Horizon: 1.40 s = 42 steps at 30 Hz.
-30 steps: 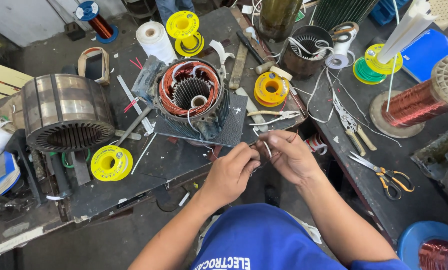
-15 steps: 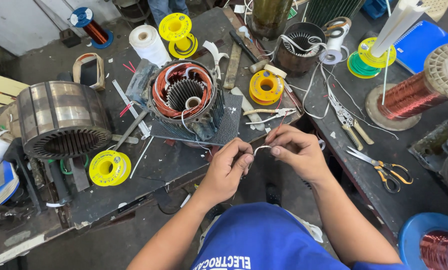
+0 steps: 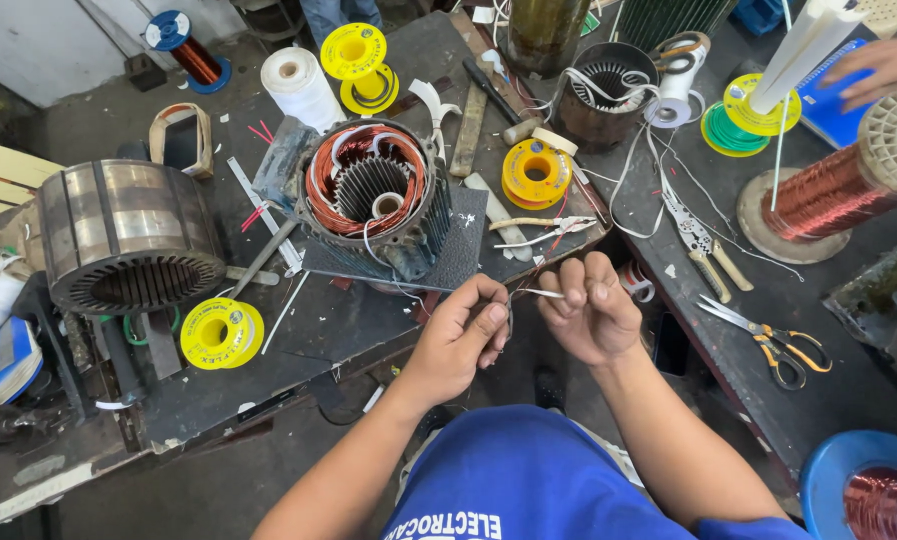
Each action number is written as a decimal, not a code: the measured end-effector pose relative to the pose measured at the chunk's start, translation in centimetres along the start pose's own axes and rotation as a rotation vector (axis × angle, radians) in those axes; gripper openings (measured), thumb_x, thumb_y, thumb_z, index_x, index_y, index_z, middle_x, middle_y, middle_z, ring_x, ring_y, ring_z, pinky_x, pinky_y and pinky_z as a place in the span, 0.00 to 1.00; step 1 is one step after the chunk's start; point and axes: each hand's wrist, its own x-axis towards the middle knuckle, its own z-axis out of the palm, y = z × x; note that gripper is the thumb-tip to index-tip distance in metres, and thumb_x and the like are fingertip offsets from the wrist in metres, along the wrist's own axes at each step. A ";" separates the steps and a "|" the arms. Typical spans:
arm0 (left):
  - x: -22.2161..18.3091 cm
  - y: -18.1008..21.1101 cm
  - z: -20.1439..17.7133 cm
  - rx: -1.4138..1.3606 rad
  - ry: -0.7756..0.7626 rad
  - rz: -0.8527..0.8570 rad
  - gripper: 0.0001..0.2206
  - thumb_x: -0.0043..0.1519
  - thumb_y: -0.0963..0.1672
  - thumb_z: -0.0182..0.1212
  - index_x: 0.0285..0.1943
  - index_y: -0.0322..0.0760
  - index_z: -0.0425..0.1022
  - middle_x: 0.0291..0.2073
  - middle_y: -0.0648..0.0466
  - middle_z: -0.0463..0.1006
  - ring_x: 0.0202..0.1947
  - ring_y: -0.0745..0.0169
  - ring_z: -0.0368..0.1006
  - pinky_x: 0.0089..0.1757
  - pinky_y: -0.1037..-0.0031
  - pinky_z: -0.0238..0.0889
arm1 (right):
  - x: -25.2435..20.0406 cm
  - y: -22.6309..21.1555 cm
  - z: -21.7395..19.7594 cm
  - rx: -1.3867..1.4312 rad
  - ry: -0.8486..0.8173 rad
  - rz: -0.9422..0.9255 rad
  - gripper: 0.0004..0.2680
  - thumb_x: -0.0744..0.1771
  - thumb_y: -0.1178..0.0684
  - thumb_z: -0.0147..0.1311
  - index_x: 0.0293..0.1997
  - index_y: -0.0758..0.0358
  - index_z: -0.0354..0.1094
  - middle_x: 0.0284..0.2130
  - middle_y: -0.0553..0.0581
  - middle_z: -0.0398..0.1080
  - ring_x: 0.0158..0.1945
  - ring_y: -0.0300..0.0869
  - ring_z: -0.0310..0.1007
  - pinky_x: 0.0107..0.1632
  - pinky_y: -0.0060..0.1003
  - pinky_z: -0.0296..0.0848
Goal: Repairing an electric motor stator by stripping and connecting copper wires
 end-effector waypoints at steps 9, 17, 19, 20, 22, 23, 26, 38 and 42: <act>0.1 1.7 0.8 -0.011 0.011 0.003 0.07 0.70 0.41 0.48 0.43 0.28 0.69 0.20 0.49 0.67 0.17 0.70 0.59 0.19 0.84 0.57 | 0.4 1.1 -0.2 -0.257 0.037 -0.089 0.12 0.63 0.56 0.55 0.43 0.80 0.67 0.35 0.79 0.71 0.37 0.56 0.77 0.40 0.47 0.79; 0.5 1.6 0.5 -0.010 0.015 0.003 0.06 0.69 0.39 0.48 0.42 0.28 0.70 0.17 0.50 0.66 0.13 0.72 0.59 0.17 0.84 0.55 | 1.0 1.7 1.4 -0.534 0.198 -0.183 0.04 0.61 0.68 0.60 0.35 0.77 0.71 0.26 0.74 0.70 0.28 0.51 0.76 0.33 0.41 0.78; 0.6 1.3 0.4 0.019 0.021 -0.006 0.06 0.69 0.40 0.49 0.42 0.29 0.70 0.16 0.50 0.66 0.13 0.72 0.58 0.17 0.84 0.54 | 1.1 1.6 2.0 -0.590 0.243 -0.154 0.04 0.61 0.68 0.61 0.34 0.77 0.71 0.26 0.72 0.70 0.28 0.48 0.74 0.33 0.40 0.77; 0.7 1.1 0.3 0.018 0.021 -0.007 0.06 0.69 0.40 0.49 0.42 0.29 0.70 0.16 0.50 0.66 0.13 0.72 0.58 0.17 0.84 0.54 | 1.1 1.6 1.9 -0.591 0.245 -0.153 0.04 0.61 0.68 0.61 0.34 0.77 0.71 0.26 0.72 0.70 0.28 0.48 0.74 0.33 0.40 0.77; 0.7 0.8 0.2 0.065 0.036 -0.003 0.06 0.68 0.40 0.50 0.41 0.29 0.70 0.16 0.50 0.67 0.13 0.72 0.58 0.18 0.84 0.54 | 1.0 1.6 1.7 -0.587 0.293 -0.110 0.04 0.61 0.68 0.60 0.34 0.79 0.71 0.26 0.71 0.70 0.29 0.48 0.75 0.33 0.40 0.78; 0.8 1.0 0.0 0.063 0.035 -0.004 0.06 0.68 0.40 0.50 0.41 0.29 0.70 0.16 0.50 0.67 0.13 0.72 0.58 0.18 0.84 0.54 | 1.0 1.7 1.5 -0.588 0.295 -0.110 0.04 0.61 0.68 0.60 0.34 0.79 0.71 0.26 0.71 0.70 0.29 0.48 0.75 0.33 0.40 0.78; 0.9 1.5 -0.3 0.192 0.021 0.035 0.06 0.68 0.40 0.51 0.40 0.30 0.71 0.16 0.52 0.68 0.14 0.71 0.59 0.20 0.80 0.56 | 1.1 1.7 1.8 -0.561 0.375 -0.042 0.06 0.60 0.67 0.61 0.35 0.80 0.70 0.25 0.70 0.72 0.27 0.46 0.75 0.32 0.40 0.79; 1.2 1.1 -0.6 0.266 0.030 0.054 0.07 0.68 0.41 0.52 0.39 0.32 0.72 0.16 0.52 0.69 0.15 0.68 0.60 0.21 0.78 0.57 | 1.9 1.1 3.6 -0.582 0.510 0.094 0.04 0.60 0.68 0.60 0.33 0.77 0.71 0.21 0.66 0.70 0.24 0.44 0.74 0.30 0.40 0.79; 1.2 0.9 -0.4 0.178 0.037 0.027 0.06 0.68 0.41 0.51 0.40 0.32 0.71 0.16 0.52 0.69 0.15 0.70 0.59 0.21 0.80 0.57 | 2.2 0.9 4.1 -0.647 0.464 0.053 0.04 0.59 0.67 0.62 0.32 0.75 0.73 0.21 0.64 0.71 0.22 0.38 0.71 0.26 0.28 0.74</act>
